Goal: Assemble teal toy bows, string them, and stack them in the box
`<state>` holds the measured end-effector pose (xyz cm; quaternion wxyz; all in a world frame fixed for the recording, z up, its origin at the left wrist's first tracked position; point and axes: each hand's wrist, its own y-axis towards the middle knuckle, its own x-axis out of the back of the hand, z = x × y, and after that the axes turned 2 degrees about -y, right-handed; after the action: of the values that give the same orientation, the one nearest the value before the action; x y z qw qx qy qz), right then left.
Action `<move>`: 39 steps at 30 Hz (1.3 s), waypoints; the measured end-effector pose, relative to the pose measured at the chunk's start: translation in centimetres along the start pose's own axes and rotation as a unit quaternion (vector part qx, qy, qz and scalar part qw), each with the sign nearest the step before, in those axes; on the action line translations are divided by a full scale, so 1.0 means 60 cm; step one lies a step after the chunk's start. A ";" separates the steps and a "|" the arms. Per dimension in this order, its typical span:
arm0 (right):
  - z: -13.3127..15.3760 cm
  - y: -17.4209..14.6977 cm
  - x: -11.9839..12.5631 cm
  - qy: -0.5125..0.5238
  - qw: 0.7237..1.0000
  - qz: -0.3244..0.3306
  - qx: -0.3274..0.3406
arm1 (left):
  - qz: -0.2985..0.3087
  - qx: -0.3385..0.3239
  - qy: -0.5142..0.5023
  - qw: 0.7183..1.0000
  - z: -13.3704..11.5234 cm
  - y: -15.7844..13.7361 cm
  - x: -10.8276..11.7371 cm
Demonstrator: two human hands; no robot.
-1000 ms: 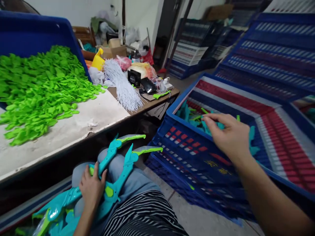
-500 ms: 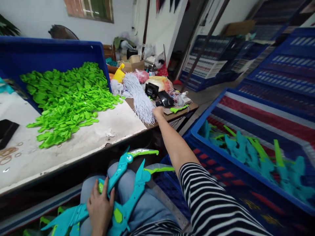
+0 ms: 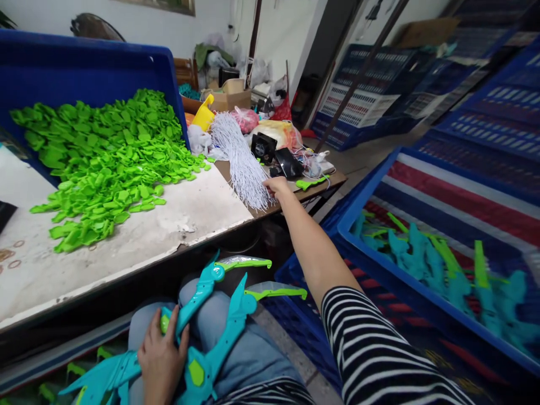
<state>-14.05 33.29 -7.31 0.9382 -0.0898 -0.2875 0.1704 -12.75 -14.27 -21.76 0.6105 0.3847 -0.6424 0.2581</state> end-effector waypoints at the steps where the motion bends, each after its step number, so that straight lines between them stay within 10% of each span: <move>1: -0.003 -0.009 0.002 0.008 1.000 0.015 -0.009 | 0.004 -0.001 0.002 1.000 0.000 0.000 0.002; 9: -0.038 -0.100 0.022 0.083 0.991 0.100 -0.018 | 0.023 -0.005 0.004 1.000 0.009 0.001 0.008; 17: -0.178 -0.244 0.047 0.181 0.956 0.225 -0.053 | -0.007 -0.047 -0.164 0.985 -0.013 0.044 0.055; 20: -0.220 -0.283 0.055 0.247 0.921 0.295 -0.058 | 0.075 -0.040 -0.388 0.918 -0.103 0.089 0.086; 24: -0.259 -0.319 0.055 0.262 0.895 0.359 -0.046 | 0.299 0.090 -0.641 0.702 -0.252 0.136 0.100; 27: -0.279 -0.335 0.054 0.247 0.900 0.358 -0.031 | 0.364 0.150 -0.698 0.597 -0.323 0.144 0.091; 39: -0.324 -0.375 0.094 0.307 0.891 0.324 -0.079 | 0.363 0.169 -0.712 0.577 -0.323 0.103 0.073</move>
<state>7.45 13.15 -14.37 0.8620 -0.3000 0.0477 0.4057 -6.22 4.02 -14.22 -0.2637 0.2757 -0.9013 0.2053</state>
